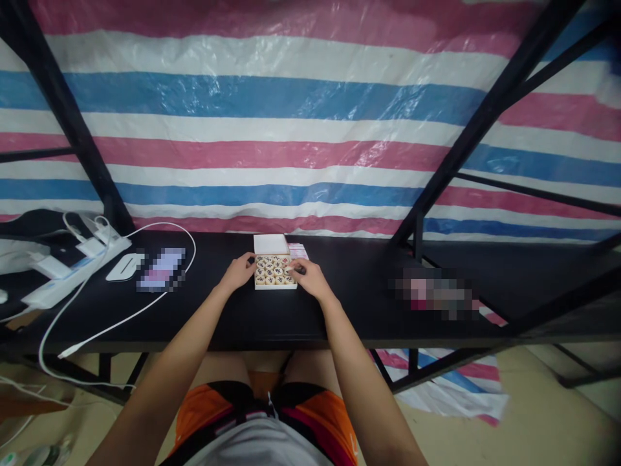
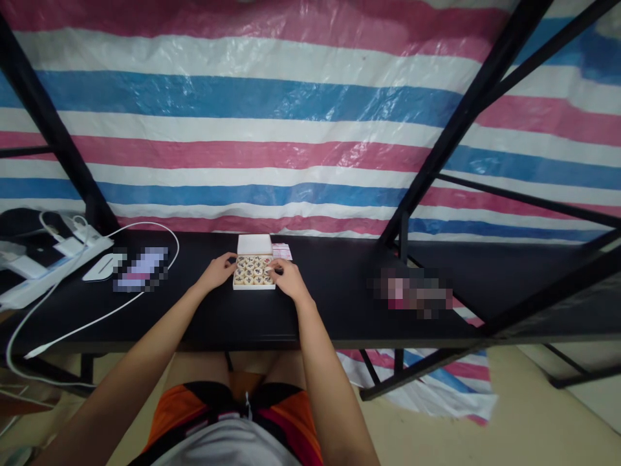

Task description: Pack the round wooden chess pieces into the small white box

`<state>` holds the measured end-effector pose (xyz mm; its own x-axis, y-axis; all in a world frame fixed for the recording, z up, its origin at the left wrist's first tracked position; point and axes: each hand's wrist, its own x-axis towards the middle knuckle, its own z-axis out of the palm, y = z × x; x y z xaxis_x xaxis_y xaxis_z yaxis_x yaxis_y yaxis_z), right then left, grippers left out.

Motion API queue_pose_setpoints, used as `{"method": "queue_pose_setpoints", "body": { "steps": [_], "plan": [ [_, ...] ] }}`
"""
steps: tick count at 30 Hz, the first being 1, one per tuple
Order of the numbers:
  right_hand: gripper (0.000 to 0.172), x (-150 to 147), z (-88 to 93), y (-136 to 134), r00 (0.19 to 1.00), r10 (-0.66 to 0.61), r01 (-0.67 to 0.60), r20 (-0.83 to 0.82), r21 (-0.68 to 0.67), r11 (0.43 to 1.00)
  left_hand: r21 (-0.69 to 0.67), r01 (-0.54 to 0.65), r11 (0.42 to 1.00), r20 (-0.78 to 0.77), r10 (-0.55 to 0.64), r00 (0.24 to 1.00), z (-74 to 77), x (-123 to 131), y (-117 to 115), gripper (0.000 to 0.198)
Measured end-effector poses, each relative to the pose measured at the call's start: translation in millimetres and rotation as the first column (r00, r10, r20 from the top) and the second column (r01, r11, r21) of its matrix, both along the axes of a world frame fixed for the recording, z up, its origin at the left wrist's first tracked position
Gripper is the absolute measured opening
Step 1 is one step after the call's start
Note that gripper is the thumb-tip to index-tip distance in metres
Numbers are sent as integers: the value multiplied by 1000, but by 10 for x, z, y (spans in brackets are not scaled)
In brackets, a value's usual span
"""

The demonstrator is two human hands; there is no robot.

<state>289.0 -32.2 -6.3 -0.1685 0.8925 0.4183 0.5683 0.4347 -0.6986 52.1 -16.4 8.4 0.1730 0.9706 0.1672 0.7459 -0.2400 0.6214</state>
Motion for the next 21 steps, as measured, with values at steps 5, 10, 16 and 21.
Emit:
{"method": "queue_pose_setpoints", "body": {
  "steps": [5,10,16,21],
  "plan": [
    [25,132,-19,69,928,-320,328,-189,11,945,10,10,1000,9,-11,1000,-8,-5,4,35],
    [20,299,-98,135,788,-616,612,28,-159,775,0,20,1000,21,-20,1000,-25,-11,24,34],
    [21,269,-138,154,773,-570,611,279,-85,787,11,18,1000,22,-19,1000,-28,-8,22,35],
    [31,217,-118,158,799,-474,531,369,-66,844,14,28,1000,35,-28,999,-32,-11,20,34]
  ]
}}
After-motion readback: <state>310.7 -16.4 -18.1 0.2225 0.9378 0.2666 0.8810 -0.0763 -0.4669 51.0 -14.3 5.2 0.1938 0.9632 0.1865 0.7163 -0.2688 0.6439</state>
